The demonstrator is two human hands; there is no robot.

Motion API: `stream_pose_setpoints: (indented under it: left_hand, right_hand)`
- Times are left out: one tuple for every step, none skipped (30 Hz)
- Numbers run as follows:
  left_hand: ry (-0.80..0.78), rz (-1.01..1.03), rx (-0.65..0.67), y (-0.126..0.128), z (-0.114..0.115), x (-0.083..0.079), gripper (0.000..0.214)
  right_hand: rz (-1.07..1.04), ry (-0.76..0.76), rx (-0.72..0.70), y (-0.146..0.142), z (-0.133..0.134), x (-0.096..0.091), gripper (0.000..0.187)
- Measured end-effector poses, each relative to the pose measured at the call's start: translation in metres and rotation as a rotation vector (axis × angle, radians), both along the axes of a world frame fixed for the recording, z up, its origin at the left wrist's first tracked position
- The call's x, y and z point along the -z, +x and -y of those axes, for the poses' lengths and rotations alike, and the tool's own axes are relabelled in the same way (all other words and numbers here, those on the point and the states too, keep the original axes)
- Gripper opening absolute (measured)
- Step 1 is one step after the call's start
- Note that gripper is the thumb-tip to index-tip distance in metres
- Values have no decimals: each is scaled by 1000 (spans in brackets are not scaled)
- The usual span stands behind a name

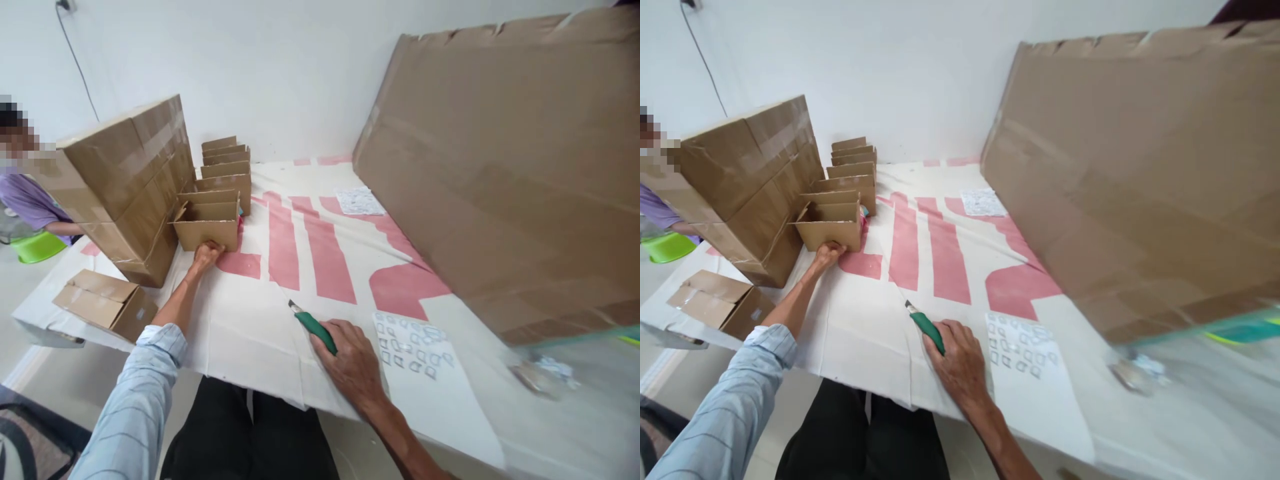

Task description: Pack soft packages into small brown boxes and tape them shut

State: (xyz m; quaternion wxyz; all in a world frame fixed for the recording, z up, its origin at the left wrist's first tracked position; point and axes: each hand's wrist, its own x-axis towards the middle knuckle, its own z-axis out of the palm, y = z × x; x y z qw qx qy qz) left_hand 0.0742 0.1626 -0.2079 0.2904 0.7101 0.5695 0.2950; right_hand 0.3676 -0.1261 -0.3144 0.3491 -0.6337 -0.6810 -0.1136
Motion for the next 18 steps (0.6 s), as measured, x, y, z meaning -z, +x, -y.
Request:
stream_pose_setpoints:
  left_hand:
    - [-8,-17,24,0,10,-4,35]
    - [-12,-38,52,-1,21,-8,38]
    - [-12,-57,83,-4,34,-14,43]
    - [-10,-67,115,-9,49,-21,47]
    - [1,-80,158,-16,63,-29,53]
    - [23,-99,212,-26,78,-38,59]
    - [52,-126,270,-40,92,-49,68]
    - [92,-172,349,-56,106,-61,79]
    - [134,-230,420,-74,118,-74,89]
    - [159,-290,467,-94,128,-88,98]
    - [161,-349,489,-115,137,-101,105]
    - [142,-414,497,-135,143,-114,112]
    - [111,-490,498,-154,147,-125,118]
    - [70,-568,482,-171,150,-134,124]
    - [15,-651,465,-185,152,-141,130]
    - [-40,-732,445,-197,153,-146,135]
    - [-86,-805,423,-205,155,-149,138]
    - [-121,-868,405,-211,156,-151,141]
  right_hand:
    - [0,4,-2,0,0,1,24]
    - [2,8,-4,0,0,2,24]
    - [3,13,-4,0,0,4,24]
    - [5,16,-3,0,0,6,24]
    - [7,19,0,1,0,8,25]
    - [9,19,4,2,1,10,25]
    - [13,13,5,2,1,12,25]
    - [16,2,4,3,1,13,25]
    - [18,-11,1,3,0,14,25]
    - [20,-23,0,3,0,15,25]
    - [22,-32,2,3,-1,15,25]
    - [24,-37,8,2,-1,16,24]
    - [26,-40,17,2,-2,16,25]
    - [27,-40,26,1,-3,17,25]
    - [29,-40,35,1,-4,17,25]
    - [31,-41,39,1,-6,18,25]
    - [31,-43,39,0,-7,19,24]
    - [31,-45,39,0,-9,20,23]
